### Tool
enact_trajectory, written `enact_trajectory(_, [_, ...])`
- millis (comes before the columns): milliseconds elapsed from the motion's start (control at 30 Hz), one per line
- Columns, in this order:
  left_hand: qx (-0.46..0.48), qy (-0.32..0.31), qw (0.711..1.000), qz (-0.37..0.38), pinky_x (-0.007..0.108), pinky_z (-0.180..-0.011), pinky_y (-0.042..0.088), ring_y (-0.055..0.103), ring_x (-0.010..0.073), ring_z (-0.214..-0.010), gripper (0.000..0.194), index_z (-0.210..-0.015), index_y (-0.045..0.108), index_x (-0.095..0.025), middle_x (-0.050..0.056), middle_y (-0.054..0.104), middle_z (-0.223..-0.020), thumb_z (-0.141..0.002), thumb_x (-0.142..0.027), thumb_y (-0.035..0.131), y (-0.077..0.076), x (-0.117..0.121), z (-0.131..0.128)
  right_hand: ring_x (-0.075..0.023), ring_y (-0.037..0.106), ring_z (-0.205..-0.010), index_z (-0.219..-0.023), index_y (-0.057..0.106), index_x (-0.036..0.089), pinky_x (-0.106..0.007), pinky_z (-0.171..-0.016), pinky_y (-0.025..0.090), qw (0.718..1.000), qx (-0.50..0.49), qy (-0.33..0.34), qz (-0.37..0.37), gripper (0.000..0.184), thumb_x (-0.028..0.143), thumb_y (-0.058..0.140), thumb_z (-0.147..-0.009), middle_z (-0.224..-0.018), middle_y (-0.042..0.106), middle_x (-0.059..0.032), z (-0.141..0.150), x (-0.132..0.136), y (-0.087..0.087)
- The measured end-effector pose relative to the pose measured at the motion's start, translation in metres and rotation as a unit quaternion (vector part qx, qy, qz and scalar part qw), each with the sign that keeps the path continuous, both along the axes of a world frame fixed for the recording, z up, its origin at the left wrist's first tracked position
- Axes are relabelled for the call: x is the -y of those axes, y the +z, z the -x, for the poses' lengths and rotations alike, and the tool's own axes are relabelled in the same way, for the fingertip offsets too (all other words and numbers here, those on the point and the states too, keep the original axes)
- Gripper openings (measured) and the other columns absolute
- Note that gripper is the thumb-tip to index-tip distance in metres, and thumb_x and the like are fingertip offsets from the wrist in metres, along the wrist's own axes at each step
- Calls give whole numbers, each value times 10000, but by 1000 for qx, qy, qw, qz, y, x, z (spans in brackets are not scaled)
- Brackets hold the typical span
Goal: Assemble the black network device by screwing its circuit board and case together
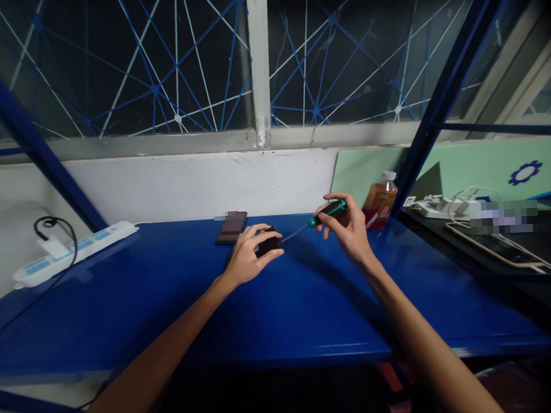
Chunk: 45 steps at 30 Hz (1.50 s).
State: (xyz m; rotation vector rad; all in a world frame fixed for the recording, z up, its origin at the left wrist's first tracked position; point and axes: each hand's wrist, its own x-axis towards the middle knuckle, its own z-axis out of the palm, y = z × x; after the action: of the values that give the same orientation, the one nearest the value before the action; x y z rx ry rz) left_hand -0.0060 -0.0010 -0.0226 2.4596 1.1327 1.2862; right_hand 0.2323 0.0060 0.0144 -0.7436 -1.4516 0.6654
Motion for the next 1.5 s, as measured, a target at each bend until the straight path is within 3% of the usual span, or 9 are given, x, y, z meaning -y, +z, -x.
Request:
enact_trajectory(67, [0, -1, 1000, 1, 497, -1000, 434, 556, 254, -1142, 247, -1073, 674, -278, 73, 596, -1197, -846, -372, 681, 0, 0, 0, -135, 611, -490, -1102, 482, 224, -261, -404, 462, 1000, -4, 21, 11, 413, 349, 707, -780, -762, 648, -2, -1, 0, 2])
enact_trajectory(233, [3, 1, 1000, 3, 509, -1007, 428, 552, 257, -1149, 250, -1078, 674, -285, 71, 593, -1204, -847, -378, 679, 1, 0, 0, -126, 548, -380, -1088, 491, 229, -267, -384, 446, 999, 15, -40, 16, 444, 380, 740, -752, -550, 555, 69, -1, 2, 3])
enact_trajectory(333, [-1, -3, 1000, 4, 510, -1005, 432, 552, 260, -1148, 252, -1080, 674, -287, 69, 591, -1210, -846, -381, 680, 0, 1, 0, -126, 582, -454, -1046, 491, 226, -255, -402, 460, 999, 26, -34, 9, 396, 413, 708, -773, -642, 614, 27, 1, 3, 4])
enact_trajectory(433, [-3, -6, 1000, 6, 500, -992, 445, 554, 262, -1145, 253, -1080, 675, -281, 71, 593, -1206, -846, -378, 680, 0, 2, 1, -161, 650, -586, -1070, 427, 241, -255, -417, 484, 999, 10, 32, 17, 439, 411, 701, -771, -820, 674, -23, 1, 3, 6])
enact_trajectory(567, [0, 0, 1000, 13, 508, -996, 437, 548, 267, -1151, 244, -1064, 681, -282, 71, 597, -1204, -838, -375, 688, 0, 1, 0, -134, 616, -470, -1010, 391, 254, -265, -388, 469, 997, 5, 68, 43, 444, 389, 727, -753, -838, 687, -21, -1, 2, 7])
enact_trajectory(733, [2, -2, 1000, 19, 503, -1018, 410, 525, 272, -1193, 200, -1039, 685, -280, 69, 590, -1229, -855, -357, 673, 1, 2, 0, -92, 523, -362, -1004, 430, 253, -243, -312, 399, 999, 7, 16, 40, 450, 406, 751, -730, -736, 645, 20, -3, 1, 4])
enact_trajectory(967, [-21, 14, 1000, -14, 533, -1004, 398, 513, 284, -1199, 167, -993, 695, -294, 64, 571, -1256, -845, -370, 685, 1, 5, -3, -83, 420, -321, -962, 455, 262, -223, -271, 278, 999, 8, -41, 18, 406, 413, 752, -729, -502, 455, 92, 1, 3, 2])
enact_trajectory(1267, [-26, 27, 999, -29, 532, -1000, 401, 508, 285, -1208, 171, -999, 694, -301, 61, 567, -1262, -849, -383, 679, 2, 4, -2, -112, 520, -426, -969, 510, 245, -253, -368, 410, 988, 37, -148, -36, 410, 434, 761, -706, -616, 555, 47, 6, 7, 1])
enact_trajectory(1500, [-52, 6, 998, -31, 501, -989, 421, 523, 273, -1188, 204, -1046, 699, -321, 55, 565, -1272, -864, -403, 658, 1, 2, -1, -117, 474, -349, -1036, 510, 232, -234, -336, 355, 986, -2, -165, -16, 370, 431, 681, -775, -495, 490, 83, -7, -7, -4])
